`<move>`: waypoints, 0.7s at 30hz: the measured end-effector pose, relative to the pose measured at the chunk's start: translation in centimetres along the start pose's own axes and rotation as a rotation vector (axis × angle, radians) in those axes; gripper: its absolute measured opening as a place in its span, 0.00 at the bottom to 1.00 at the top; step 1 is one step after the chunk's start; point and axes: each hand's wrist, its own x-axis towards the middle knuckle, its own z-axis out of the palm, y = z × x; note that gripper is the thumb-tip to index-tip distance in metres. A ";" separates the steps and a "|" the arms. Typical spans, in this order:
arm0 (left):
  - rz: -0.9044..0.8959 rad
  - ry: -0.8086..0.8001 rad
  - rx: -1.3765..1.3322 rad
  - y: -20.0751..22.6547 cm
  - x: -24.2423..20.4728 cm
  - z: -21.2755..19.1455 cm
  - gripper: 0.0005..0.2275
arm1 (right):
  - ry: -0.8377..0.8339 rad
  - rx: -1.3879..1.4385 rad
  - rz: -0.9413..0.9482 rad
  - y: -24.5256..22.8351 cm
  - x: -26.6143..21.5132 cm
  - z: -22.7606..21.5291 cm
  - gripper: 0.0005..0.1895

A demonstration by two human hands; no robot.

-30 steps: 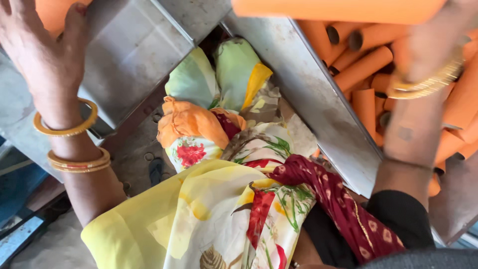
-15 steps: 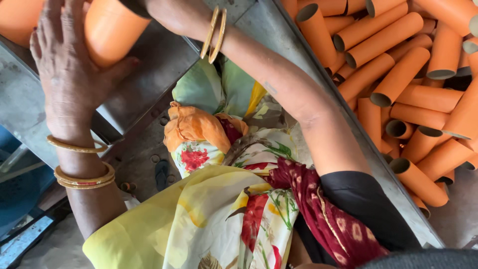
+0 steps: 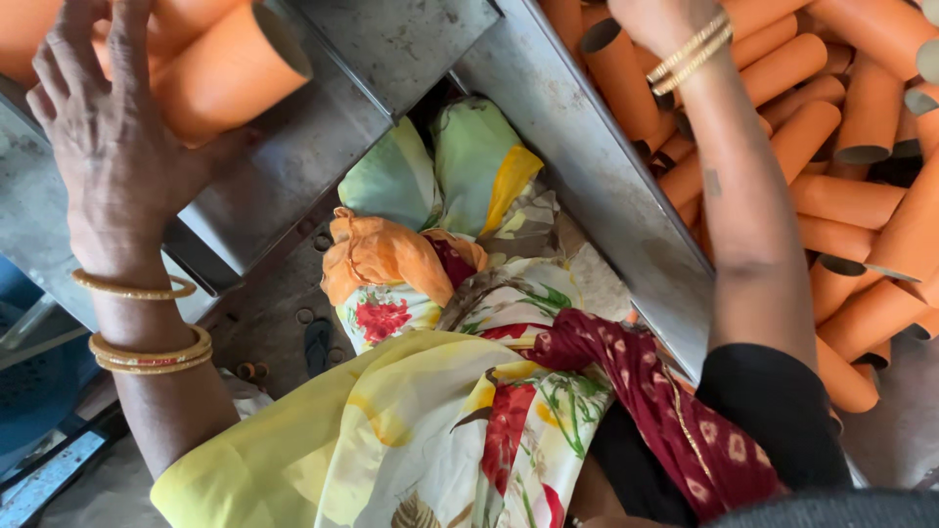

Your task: The person sits on the floor and repeatedly picks up orange paper tubes from a large pile, briefly inspects them, and places them into a metal tray. The person handles the tubes one at a time, maintaining a steady rhythm.

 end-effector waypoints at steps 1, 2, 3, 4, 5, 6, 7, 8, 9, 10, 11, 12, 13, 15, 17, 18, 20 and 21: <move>-0.024 -0.016 0.029 -0.1 0.2 0.0 0.50 | -0.047 -0.017 0.013 0.7 -1.2 0.1 0.14; 0.012 0.017 0.083 -0.3 0.5 0.2 0.50 | -0.069 -0.043 0.009 0.9 -2.1 0.6 0.16; 0.047 0.055 0.139 -0.5 0.8 0.4 0.51 | -0.096 -0.064 0.015 1.0 -3.1 1.0 0.19; 0.065 0.079 0.162 -0.7 1.1 0.7 0.51 | -0.079 -0.125 0.005 0.7 -3.8 1.7 0.21; 0.082 0.104 0.183 -0.9 1.3 1.1 0.52 | -0.054 -0.216 -0.014 0.5 -4.4 2.4 0.23; 0.084 0.114 0.170 -1.2 1.4 1.5 0.52 | -0.029 -0.307 -0.031 0.3 -4.7 3.2 0.26; 0.087 0.127 0.160 -1.6 1.3 1.8 0.52 | -0.003 -0.398 -0.048 0.3 -4.8 3.8 0.29; 0.090 0.140 0.149 -1.9 1.2 2.0 0.51 | 0.006 -0.459 -0.070 0.4 -4.8 4.2 0.25; 0.096 0.154 0.141 -2.2 1.0 2.3 0.51 | 0.012 -0.510 -0.090 0.6 -5.0 4.5 0.24; 0.076 0.129 0.132 -2.6 0.8 2.4 0.50 | 0.060 -0.532 -0.106 1.0 -5.2 4.2 0.22; 0.053 0.104 0.125 -2.8 0.6 2.5 0.49 | 0.110 -0.558 -0.122 1.5 -5.3 3.7 0.21; 0.004 0.041 0.116 -3.2 0.3 2.6 0.48 | 0.173 -0.583 -0.137 2.0 -5.5 2.6 0.20; -0.017 0.019 0.114 -3.4 0.0 2.7 0.48 | 0.253 -0.604 -0.157 2.4 -5.7 1.2 0.19; -0.028 0.013 0.119 -3.8 -0.3 2.9 0.48 | 0.421 -0.608 -0.177 2.9 -6.3 -2.3 0.18; -0.008 0.059 0.127 -4.1 -0.2 3.3 0.47 | 0.539 -0.487 -0.140 3.3 -7.0 -6.3 0.18; 0.000 0.087 0.129 -4.2 -0.1 3.5 0.47 | 0.567 -0.333 -0.089 3.3 -7.4 -8.1 0.15; -0.002 0.114 0.133 -4.3 0.6 3.9 0.45 | 0.628 -0.074 0.041 3.2 -7.2 -10.3 0.08; -0.014 0.107 0.133 -4.3 0.9 4.1 0.44 | 0.673 0.081 0.121 3.3 -7.0 -11.1 0.08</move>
